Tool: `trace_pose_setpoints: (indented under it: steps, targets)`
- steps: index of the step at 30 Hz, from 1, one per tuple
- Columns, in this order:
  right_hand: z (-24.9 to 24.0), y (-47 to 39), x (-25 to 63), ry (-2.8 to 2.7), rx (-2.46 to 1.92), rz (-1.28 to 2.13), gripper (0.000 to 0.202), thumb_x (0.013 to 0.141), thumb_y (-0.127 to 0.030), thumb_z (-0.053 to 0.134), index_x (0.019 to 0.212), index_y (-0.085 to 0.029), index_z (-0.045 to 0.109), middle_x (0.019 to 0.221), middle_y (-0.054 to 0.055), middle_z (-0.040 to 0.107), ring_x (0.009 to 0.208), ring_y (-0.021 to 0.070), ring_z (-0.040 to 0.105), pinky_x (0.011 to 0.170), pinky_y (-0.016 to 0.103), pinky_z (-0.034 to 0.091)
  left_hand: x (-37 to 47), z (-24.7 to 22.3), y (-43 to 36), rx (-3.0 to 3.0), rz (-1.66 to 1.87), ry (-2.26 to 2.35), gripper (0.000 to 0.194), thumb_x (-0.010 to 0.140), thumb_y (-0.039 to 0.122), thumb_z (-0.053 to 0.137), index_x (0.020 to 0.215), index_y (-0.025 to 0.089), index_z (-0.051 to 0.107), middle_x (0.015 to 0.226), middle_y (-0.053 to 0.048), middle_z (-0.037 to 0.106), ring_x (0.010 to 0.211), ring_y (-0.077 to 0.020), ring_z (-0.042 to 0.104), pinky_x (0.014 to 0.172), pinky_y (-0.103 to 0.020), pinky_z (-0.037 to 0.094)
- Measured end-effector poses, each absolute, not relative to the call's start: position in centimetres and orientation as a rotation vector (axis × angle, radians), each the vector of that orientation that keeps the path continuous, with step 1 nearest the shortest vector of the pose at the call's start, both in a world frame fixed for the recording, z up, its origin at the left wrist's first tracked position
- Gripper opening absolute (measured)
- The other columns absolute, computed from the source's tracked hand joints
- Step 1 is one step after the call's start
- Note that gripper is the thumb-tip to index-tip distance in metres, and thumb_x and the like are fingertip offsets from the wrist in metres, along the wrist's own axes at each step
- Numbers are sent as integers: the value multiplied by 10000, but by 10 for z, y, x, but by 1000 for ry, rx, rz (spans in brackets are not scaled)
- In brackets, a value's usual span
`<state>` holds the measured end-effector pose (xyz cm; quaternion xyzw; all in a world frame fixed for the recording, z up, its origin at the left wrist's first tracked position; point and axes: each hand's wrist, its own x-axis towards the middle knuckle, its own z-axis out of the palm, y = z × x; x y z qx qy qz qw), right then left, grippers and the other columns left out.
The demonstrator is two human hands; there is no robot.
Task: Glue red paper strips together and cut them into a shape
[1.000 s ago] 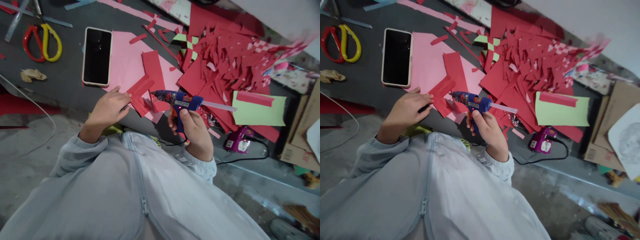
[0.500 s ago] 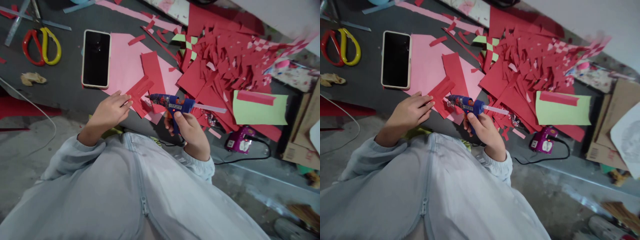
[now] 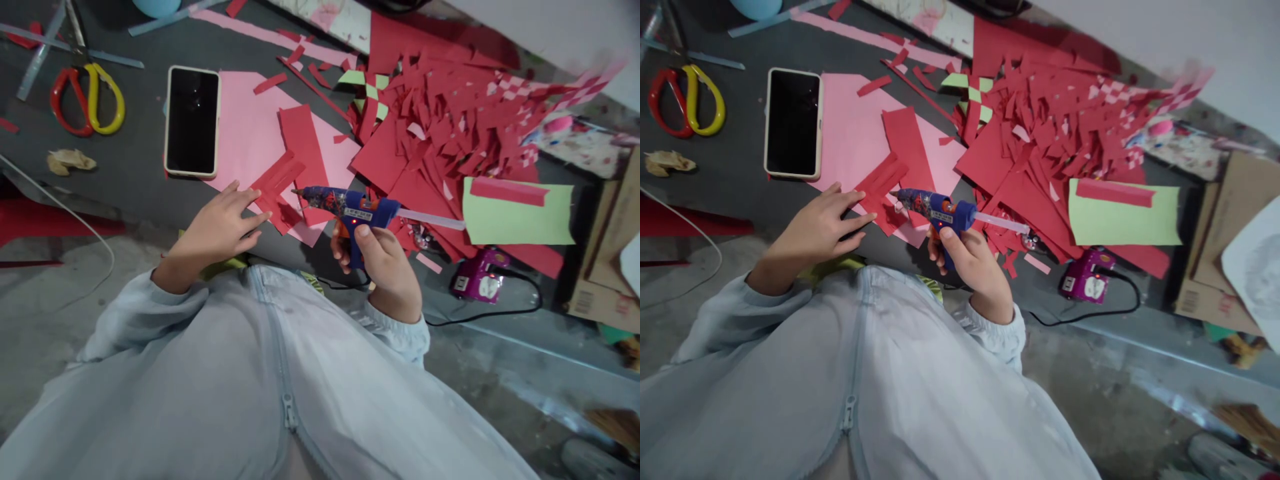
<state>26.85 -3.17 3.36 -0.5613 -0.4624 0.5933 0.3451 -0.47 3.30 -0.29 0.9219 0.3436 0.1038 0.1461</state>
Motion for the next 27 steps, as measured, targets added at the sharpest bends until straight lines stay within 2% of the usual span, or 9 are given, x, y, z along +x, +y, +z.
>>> trace_pose_setpoints:
  steps: [7,14,21,27]
  targets:
    - [34,-33,269,-1187,-1469,1548,503,821,-748,566,842,-246,597,617,-3,596,485,138,535,412,286,488,-4,-2,30,2664,255,1013,391,914,262,551,1261,123,666,1383,-201,592,1306,-348,564,1148,-601,397]
    - [31,-33,270,-1191,-1441,1556,482,827,-725,581,837,-244,608,623,7,607,476,149,541,405,305,486,2,8,24,2658,148,1008,373,918,251,586,1281,228,670,1467,-173,529,1374,-366,501,1144,-627,375]
    - [30,-33,269,-1168,-1467,1550,507,793,-759,590,824,-253,604,608,4,604,476,155,535,402,308,480,6,11,18,2647,125,1005,395,918,265,616,1312,262,651,1547,-184,446,1438,-389,420,1162,-653,326]
    - [27,-34,270,-1164,-1458,1509,478,840,-726,560,824,-250,600,628,8,614,493,158,548,423,312,487,4,9,19,2634,138,1003,404,910,273,619,1312,262,651,1533,-169,468,1439,-384,421,1160,-645,337]
